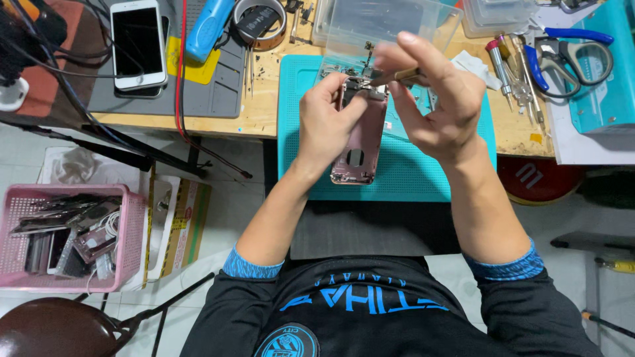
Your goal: The person holds a disassembled pink smartphone chassis and uses a handheld pry tool to work around its edges, prying components and pressing parts into the frame. They rotate the chassis repeatedly to reach different sides while small parts and another phone sit on the workbench.
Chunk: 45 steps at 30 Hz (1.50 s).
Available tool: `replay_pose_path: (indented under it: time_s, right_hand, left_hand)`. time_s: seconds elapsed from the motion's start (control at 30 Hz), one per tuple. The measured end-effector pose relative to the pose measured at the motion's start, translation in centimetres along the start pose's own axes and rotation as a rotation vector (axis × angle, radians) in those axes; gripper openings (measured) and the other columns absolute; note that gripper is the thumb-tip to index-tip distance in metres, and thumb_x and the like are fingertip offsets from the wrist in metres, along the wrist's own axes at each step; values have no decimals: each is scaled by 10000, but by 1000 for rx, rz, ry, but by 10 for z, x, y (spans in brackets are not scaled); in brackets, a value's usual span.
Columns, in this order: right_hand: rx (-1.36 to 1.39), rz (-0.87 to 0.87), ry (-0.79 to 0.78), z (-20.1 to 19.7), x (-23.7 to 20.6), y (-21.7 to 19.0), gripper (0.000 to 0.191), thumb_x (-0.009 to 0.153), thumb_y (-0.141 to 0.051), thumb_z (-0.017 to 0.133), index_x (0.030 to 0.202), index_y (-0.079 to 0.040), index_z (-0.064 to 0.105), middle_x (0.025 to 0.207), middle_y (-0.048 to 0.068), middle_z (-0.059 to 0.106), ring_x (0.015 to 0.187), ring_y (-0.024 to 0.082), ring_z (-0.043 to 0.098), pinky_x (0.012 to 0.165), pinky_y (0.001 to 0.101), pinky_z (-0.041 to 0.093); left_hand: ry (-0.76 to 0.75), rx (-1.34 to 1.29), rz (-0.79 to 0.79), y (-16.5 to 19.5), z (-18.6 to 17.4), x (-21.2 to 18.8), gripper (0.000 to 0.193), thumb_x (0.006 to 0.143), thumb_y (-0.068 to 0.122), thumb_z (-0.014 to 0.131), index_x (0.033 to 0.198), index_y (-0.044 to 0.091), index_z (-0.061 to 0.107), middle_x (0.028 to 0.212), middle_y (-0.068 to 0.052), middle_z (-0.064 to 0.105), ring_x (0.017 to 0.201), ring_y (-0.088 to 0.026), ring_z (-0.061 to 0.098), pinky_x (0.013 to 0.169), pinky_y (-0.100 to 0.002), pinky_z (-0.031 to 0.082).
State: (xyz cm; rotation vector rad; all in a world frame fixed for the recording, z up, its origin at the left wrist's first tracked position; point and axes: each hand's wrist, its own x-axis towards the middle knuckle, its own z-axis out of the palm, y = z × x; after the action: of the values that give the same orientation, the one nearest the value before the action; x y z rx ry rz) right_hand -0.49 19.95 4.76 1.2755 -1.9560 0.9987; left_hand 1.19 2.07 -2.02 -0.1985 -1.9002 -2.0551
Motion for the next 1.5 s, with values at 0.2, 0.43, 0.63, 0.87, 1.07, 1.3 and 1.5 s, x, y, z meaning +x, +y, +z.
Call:
replay_pose_path:
  time_s: [0.2,0.43,0.63,0.87,1.07,1.3,1.5]
  right_hand:
    - [-136,73,36,2,4,0,437,991,118,837,1347,32,601,1069,151,764,983,241,794,809,297,636]
    - [-59,85,31,5,8,3,436,1010,128,826,1369,24,601,1144,155,753,1034,246,797,875,293,669]
    - [102,81,-20,6,7,5,439,972,182,680,1370,68,535,1205,176,718,1079,257,768,932,317,658]
    - [51,42,-24,7,7,9,478,958,161,692,1382,59,495,1218,180,719,1089,261,763,938,323,649]
    - [-28,87,7,9,8,10,452,1032,97,818,1391,15,556,1128,136,752,1045,229,796,863,276,663]
    - [-66,69,14,9,10,8,553,1011,133,841,1437,-33,530,1142,153,756,1009,220,798,849,282,668]
    - [91,40,-24,4,9,6,647,1053,184,713,1531,-24,331,1153,201,729,1054,242,767,917,295,658]
  left_hand:
    - [8,68,-33,-4,0,3,95,933,66,717,999,-2,714,741,54,619,656,1,471,542,-221,383]
    - [-4,-65,-144,-6,3,3,53,943,50,698,955,3,677,700,43,635,585,-10,548,496,-210,412]
    - [11,-68,-144,-12,3,5,42,963,36,708,968,-1,689,715,47,609,615,-4,501,515,-206,377]
    - [-6,-92,-78,-17,0,7,35,964,9,683,998,-1,685,776,47,643,676,1,536,569,-197,425]
    - [-10,-94,-91,-13,0,6,35,970,16,683,998,-1,696,761,46,650,657,-5,553,559,-199,431]
    - [12,-85,-99,-4,-3,7,47,974,29,679,1011,2,685,743,48,640,631,-4,551,543,-200,428]
    - [17,-7,-7,6,1,3,76,974,31,701,1036,-13,691,843,29,690,750,4,568,640,-189,476]
